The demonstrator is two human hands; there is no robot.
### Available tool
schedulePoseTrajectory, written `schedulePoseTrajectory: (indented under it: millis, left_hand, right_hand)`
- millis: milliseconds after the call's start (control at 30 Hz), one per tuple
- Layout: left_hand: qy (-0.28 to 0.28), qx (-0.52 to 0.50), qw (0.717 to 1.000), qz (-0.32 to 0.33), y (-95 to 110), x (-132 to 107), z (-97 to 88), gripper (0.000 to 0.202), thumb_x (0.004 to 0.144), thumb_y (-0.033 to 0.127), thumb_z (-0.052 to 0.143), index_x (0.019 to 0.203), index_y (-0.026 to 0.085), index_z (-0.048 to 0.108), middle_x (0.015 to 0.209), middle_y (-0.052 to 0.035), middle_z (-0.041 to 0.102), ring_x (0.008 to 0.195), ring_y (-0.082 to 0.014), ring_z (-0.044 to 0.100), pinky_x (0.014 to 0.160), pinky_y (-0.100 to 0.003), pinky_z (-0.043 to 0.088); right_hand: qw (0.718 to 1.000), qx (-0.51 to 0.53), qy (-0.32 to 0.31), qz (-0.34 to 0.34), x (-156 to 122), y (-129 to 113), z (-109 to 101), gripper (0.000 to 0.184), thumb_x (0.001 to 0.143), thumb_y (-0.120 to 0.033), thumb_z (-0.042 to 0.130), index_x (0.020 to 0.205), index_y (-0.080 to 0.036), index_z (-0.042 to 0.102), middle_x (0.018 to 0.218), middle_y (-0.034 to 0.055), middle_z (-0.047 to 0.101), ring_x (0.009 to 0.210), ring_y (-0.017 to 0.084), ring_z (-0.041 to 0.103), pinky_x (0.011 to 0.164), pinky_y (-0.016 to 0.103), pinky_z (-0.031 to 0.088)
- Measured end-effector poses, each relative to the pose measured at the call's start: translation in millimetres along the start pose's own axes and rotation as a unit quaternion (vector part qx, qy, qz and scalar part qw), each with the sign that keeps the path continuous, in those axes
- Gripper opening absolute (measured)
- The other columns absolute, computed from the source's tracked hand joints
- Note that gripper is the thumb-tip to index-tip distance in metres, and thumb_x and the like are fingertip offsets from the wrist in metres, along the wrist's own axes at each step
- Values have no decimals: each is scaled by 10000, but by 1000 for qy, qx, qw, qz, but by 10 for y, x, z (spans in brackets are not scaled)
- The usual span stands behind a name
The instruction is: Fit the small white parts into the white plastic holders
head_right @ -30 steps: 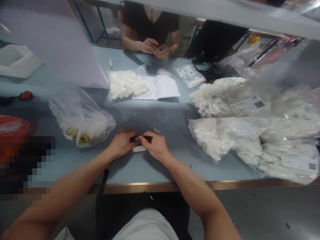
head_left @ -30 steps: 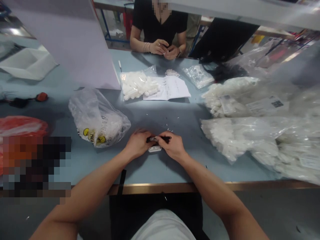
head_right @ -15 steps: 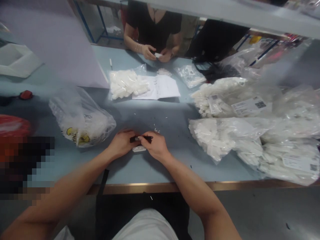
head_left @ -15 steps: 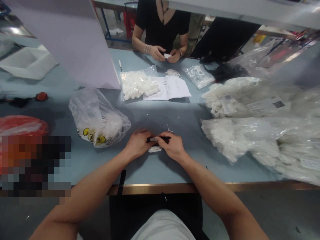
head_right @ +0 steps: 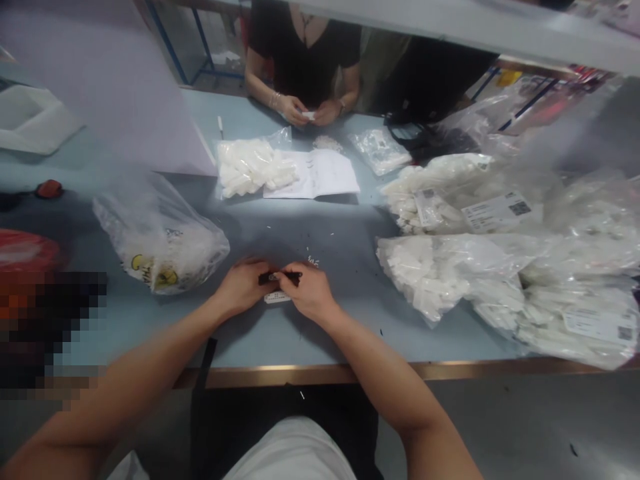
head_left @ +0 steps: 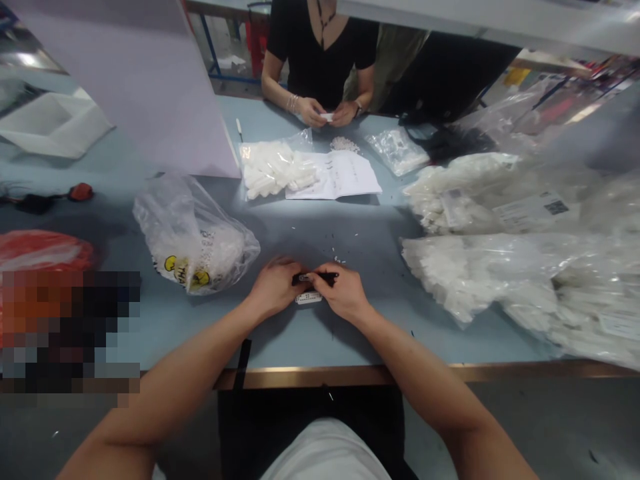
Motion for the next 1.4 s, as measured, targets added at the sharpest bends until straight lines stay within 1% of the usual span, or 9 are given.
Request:
schedulePoseTrajectory:
  millis: [167,300,600,933,1000,1067,1233,1300,1400]
  left_hand:
    - [-5,8,1000,-8,12,-4,-17,151,809,276,590,901,217,694,860,-39,666,904,-222,586,826,-324,420]
    - [-8,7,1000,-16,6,-4,-14,138,802,281,597,879,218,692,861,-39,664,896,-218,588,817,-318,422]
    - [-9,10,1000,-6,8,-6,-3,193,831,349,588,926,226,702,853,-43,666,889,-221,589,817,-327,421]
    - [-4,1,1000,-7,8,-5,-15,166,818,305,591,908,221,702,851,-41,662,885,-220,588,820,-335,430]
    - [-6,1,1000,-7,14,-5,-21,173,818,323,597,917,224,699,860,-42,664,889,-224,586,826,-341,430]
    - [-11,3,1000,-12,15,-4,-26,167,809,334,611,909,231,697,864,-39,664,888,-224,585,831,-342,430]
    - [-17,-24,999,-36,3,-6,-40,165,772,305,648,920,253,701,898,-22,668,911,-218,585,831,-331,436]
    - [-10,-46,998,-49,-10,-10,-59,182,766,301,652,936,258,699,938,-17,671,934,-214,588,832,-319,441]
    - [10,-81,995,-57,-14,-17,-109,196,759,302,656,946,253,693,968,-12,673,965,-207,589,832,-301,451]
  right_hand:
    - [999,-33,-4,-22,4,-31,26,157,832,-332,580,811,-241,706,773,3,705,698,147,620,668,255,449]
    - [999,-42,-5,-25,3,-47,35,154,839,-326,572,820,-246,703,798,10,708,736,158,624,700,267,453]
    - [1000,-1,5,-2,-5,14,-23,197,833,-379,583,798,-225,699,744,-1,704,647,129,617,637,234,445]
    - [1000,-15,-7,-7,3,-42,7,164,819,-333,582,784,-233,708,746,1,691,669,131,618,642,237,448]
    - [1000,10,-4,-10,-6,-59,-40,167,818,-342,584,787,-233,707,744,-1,694,672,132,625,645,235,459]
    - [998,55,15,-3,-20,-52,-145,183,810,-372,594,796,-229,708,748,3,701,665,132,634,633,231,475]
    - [979,171,90,61,-45,135,-445,229,780,-421,636,809,-198,680,684,19,699,570,134,637,556,228,498]
    - [973,186,114,76,-43,222,-518,235,776,-422,647,808,-190,665,651,16,691,536,131,631,543,229,499]
    - [972,169,142,79,-34,310,-588,247,783,-428,642,809,-184,662,633,13,685,516,128,626,540,231,497]
Point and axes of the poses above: each hand's wrist, its own x-axis towards the middle knuckle, its own z-axis out of the palm, y = z × x, the point moved 8 cm from there along x, towards the middle knuckle
